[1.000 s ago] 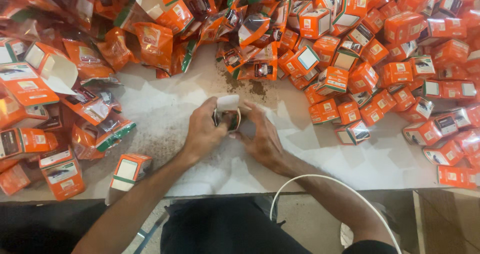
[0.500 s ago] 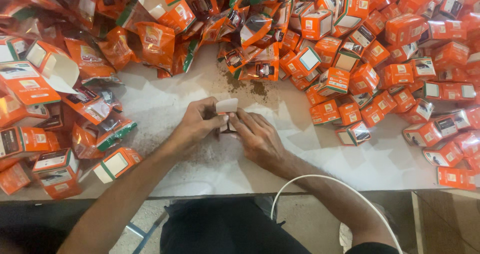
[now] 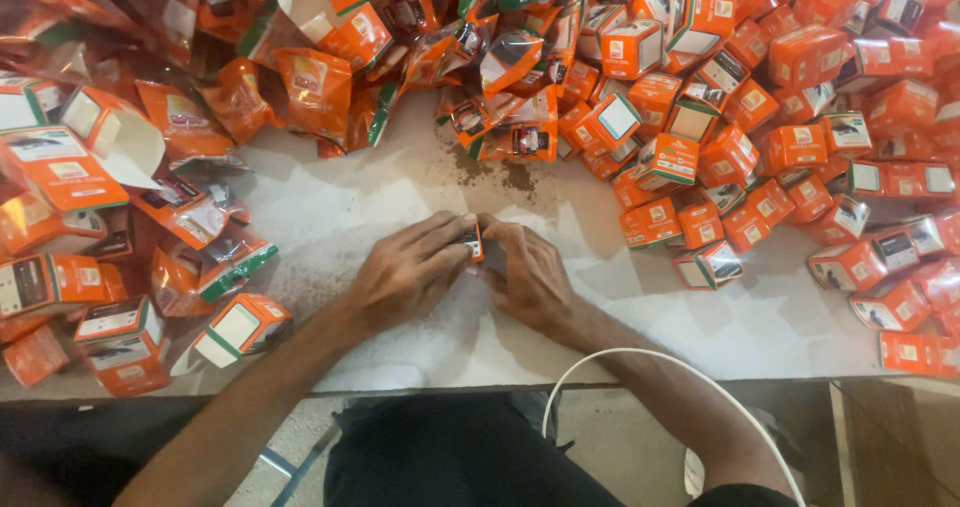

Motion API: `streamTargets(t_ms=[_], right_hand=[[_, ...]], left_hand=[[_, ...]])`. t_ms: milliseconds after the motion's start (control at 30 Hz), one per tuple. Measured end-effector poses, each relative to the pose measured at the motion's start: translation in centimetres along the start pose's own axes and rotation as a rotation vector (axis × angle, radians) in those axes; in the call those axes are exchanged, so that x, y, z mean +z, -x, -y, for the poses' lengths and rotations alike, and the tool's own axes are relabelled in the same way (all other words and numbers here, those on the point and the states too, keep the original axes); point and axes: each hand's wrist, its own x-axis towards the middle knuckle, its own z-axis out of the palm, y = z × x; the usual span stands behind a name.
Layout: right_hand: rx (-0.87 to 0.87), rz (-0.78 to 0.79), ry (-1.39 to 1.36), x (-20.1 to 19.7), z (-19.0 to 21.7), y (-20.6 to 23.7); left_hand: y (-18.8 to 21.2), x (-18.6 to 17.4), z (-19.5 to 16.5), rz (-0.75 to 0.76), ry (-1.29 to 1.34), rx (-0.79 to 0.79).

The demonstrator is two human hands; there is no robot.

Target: The person picks small orange product boxes from a large pile on the table, opens a box, places a wrapped item inside, closes it, and sets the finished box back onto the pile, repeating this packing cycle continuously with both hands.

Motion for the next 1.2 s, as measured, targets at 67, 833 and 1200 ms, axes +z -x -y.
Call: streamTargets(t_ms=[67,833,1200], right_hand=[[0.028,0.009,0.008,0.1,0.1,0.0],[-0.153,0.065,-0.007,-1.0,0.3,-2.0],[-0.139,-0.426,0.35,-5.5,0.8,-3.5]], left_hand=[[0.3,0.1,0.3,-0.021,-0.003,0.023],[-1.5,-2.2,-0.7,0.125,-0.115,0.092],[-9.2,-5.7,11.5,-0.133,-0.569,-0.35]])
